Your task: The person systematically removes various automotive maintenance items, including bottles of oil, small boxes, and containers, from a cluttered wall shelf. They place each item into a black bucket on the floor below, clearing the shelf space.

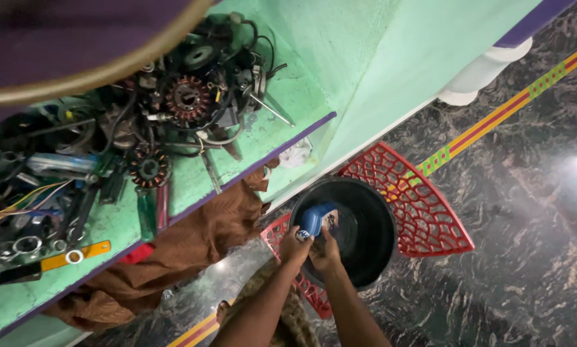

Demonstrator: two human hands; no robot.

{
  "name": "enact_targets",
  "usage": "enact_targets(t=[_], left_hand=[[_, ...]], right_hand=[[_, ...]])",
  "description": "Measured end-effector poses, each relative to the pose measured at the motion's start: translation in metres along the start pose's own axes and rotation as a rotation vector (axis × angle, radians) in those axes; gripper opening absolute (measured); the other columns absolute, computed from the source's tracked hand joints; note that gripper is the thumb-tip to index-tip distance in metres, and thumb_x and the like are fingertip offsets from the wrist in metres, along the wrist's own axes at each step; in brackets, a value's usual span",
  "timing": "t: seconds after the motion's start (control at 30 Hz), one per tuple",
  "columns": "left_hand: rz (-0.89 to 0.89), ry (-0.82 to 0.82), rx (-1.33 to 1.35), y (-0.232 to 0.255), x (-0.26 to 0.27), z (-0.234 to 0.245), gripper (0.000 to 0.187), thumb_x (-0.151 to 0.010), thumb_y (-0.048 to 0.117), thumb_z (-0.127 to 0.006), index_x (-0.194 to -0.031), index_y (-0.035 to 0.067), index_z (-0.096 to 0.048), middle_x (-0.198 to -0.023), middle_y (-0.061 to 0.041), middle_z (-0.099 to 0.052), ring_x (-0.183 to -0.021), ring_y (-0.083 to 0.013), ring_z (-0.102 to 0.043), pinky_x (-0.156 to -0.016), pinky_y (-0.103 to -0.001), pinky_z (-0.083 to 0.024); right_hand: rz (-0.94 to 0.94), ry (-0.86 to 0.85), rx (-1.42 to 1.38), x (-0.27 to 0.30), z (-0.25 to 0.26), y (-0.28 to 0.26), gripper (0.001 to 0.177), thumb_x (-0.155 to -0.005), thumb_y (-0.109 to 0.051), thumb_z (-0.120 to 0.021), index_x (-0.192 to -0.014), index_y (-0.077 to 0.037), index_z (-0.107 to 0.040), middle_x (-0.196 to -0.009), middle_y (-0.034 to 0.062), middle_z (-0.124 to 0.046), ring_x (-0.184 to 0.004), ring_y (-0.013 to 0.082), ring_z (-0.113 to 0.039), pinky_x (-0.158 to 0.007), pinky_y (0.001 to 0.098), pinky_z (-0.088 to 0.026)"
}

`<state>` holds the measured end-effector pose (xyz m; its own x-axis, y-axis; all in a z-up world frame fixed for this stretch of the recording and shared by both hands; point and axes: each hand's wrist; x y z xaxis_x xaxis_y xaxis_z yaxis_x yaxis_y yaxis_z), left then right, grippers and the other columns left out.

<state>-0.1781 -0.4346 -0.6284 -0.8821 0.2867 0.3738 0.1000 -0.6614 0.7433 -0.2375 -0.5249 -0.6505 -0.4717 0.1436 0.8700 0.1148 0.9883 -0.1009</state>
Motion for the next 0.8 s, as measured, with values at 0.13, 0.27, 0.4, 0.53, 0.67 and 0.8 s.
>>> enact_targets(t=[0.13,0.27,0.4,0.53,0.67,0.8], left_hand=[[-0.067,-0.025,-0.109,-0.005,-0.026,-0.010,0.062,-0.074,0.035,-0.085,-0.125,0.006,-0.068,-0.125,-0.020,-0.069,-0.117,-0.0355,-0.066,-0.100,-0.042,-0.051],[-0.035,-0.076,-0.138,-0.002,-0.050,-0.013,0.054,-0.077,0.032,-0.079,-0.127,0.012,-0.069,-0.122,-0.018,-0.071,-0.115,-0.0339,-0.067,-0.098,-0.043,-0.053],[-0.104,-0.015,-0.141,-0.003,-0.056,-0.014,0.042,-0.082,0.024,-0.072,-0.122,0.013,-0.075,-0.117,-0.018,-0.073,-0.113,-0.0348,-0.068,-0.096,-0.043,-0.055],[-0.133,0.044,-0.032,-0.004,-0.049,-0.007,0.041,-0.078,0.026,-0.075,-0.116,0.009,-0.074,-0.118,-0.017,-0.072,-0.111,-0.0334,-0.068,-0.097,-0.042,-0.053],[-0.033,-0.001,-0.088,-0.010,-0.041,0.009,0.041,-0.080,0.028,-0.076,-0.117,0.011,-0.074,-0.118,-0.015,-0.072,-0.111,-0.0312,-0.068,-0.098,-0.041,-0.052],[-0.038,-0.003,-0.068,-0.021,-0.029,0.024,0.041,-0.078,0.031,-0.078,-0.114,0.011,-0.075,-0.113,-0.015,-0.075,-0.107,-0.0301,-0.070,-0.097,-0.041,-0.053]], right_hand=[[-0.018,0.050,-0.049,-0.020,-0.010,0.000,0.053,-0.096,-0.047,-0.058,-0.124,-0.003,-0.060,-0.115,0.0224,-0.066,-0.100,0.0347,-0.067,-0.085,0.0435,-0.059],[0.076,0.086,0.014,-0.036,-0.010,0.003,0.031,-0.100,-0.031,-0.056,-0.118,-0.006,-0.060,-0.105,0.0161,-0.068,-0.094,0.0307,-0.068,-0.082,0.0442,-0.060],[0.109,-0.018,0.119,-0.042,-0.005,0.007,0.021,-0.102,-0.026,-0.062,-0.111,-0.007,-0.062,-0.096,0.0090,-0.066,-0.085,0.0235,-0.065,-0.078,0.0410,-0.060],[0.097,0.075,0.381,-0.041,-0.003,0.008,0.015,-0.101,-0.027,-0.062,-0.111,-0.016,-0.060,-0.100,0.0016,-0.066,-0.090,0.0192,-0.063,-0.081,0.0411,-0.057],[0.084,0.096,0.407,-0.037,-0.014,0.007,0.019,-0.101,-0.031,-0.058,-0.115,-0.019,-0.059,-0.109,-0.0014,-0.066,-0.100,0.0190,-0.063,-0.088,0.0443,-0.055],[0.136,0.101,0.451,-0.020,-0.018,0.002,0.031,-0.101,-0.026,-0.057,-0.131,-0.018,-0.057,-0.126,0.0019,-0.065,-0.117,0.0246,-0.066,-0.095,0.0468,-0.055]])
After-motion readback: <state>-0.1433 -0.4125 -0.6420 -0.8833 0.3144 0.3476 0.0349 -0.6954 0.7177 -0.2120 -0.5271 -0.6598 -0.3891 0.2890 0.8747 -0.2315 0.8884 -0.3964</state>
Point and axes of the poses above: each hand's wrist, its own x-axis away from the middle knuckle, its own z-axis out of the back of the hand, y = z × x
